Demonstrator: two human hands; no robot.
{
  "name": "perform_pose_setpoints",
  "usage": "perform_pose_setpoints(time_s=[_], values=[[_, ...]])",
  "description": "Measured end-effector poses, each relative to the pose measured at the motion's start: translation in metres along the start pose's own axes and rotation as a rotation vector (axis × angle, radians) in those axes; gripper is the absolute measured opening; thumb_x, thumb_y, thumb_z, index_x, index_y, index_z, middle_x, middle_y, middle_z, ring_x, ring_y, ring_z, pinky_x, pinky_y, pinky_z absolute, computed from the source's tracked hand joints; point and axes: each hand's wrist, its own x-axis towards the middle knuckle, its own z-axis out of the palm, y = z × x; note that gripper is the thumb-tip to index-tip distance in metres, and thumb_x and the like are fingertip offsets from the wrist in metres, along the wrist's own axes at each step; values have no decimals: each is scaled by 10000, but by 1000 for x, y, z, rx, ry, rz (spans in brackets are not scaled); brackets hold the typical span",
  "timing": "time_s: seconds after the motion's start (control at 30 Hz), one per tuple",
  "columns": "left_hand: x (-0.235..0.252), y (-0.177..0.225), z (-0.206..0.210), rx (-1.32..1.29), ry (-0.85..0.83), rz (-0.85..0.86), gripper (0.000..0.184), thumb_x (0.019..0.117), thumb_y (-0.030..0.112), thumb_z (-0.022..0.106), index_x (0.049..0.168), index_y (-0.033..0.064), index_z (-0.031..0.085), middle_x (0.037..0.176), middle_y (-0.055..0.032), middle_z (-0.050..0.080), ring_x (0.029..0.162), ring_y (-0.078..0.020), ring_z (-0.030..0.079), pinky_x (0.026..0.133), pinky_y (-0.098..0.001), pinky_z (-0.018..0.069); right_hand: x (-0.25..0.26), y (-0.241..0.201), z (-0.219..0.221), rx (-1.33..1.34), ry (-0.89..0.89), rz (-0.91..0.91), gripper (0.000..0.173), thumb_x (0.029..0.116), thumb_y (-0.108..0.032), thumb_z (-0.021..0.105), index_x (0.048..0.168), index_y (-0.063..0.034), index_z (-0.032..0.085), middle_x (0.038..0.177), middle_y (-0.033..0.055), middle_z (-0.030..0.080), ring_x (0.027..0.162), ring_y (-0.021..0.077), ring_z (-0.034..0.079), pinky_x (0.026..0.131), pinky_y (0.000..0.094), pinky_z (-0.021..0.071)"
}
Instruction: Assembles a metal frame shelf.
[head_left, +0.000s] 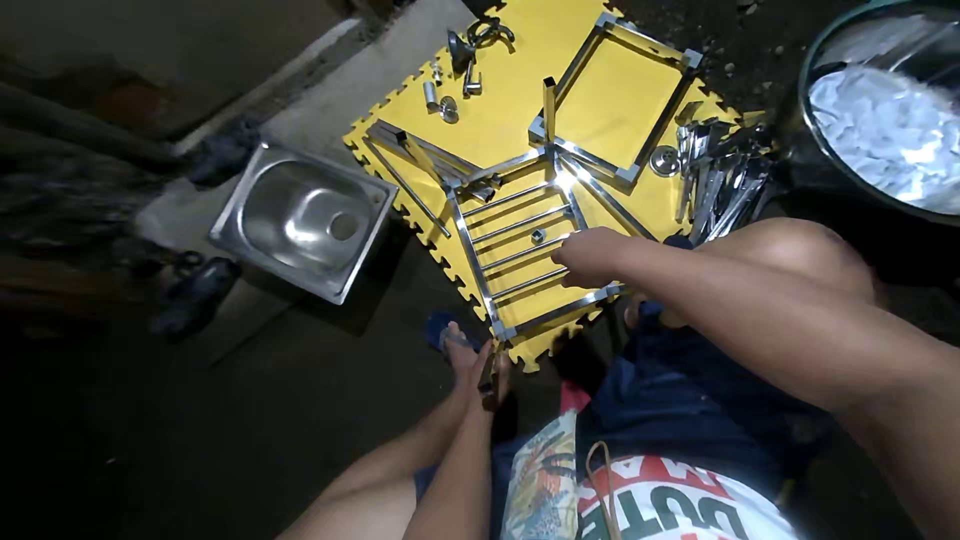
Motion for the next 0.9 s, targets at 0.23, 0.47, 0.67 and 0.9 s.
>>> perform_pose_setpoints(time_s=[0.23,0.47,0.67,0.9], values=[[14,-2,-12,-120,167,238,552,926,500,651,1282,79,676,1617,-268,314,1491,-351,351,1202,-473,370,0,0,0,9,-41,21,334,940,-436,698,1101,-144,717,989,98,715,959,330,701,768,617,569],[13,22,-26,-287,2,-59,632,966,348,671,1468,15,478,1416,-163,569,1169,-160,645,964,-339,572,3,5,0,4,-88,11,363,954,-442,676,1115,-118,700,1023,130,704,997,361,688,795,642,552],[11,25,-24,-289,8,-39,551,998,297,644,1464,41,497,1390,-158,591,1117,-132,663,922,-309,583,4,5,4,-14,-103,26,363,951,-461,677,1106,-133,697,1008,126,702,983,361,690,774,633,556],[11,46,-25,-87,-107,-273,477,1078,360,475,1434,55,560,1273,-170,680,1191,-227,654,1053,-437,512,7,4,0,-26,-120,15,368,965,-459,664,1119,-126,692,1042,129,699,1020,359,683,792,629,552]])
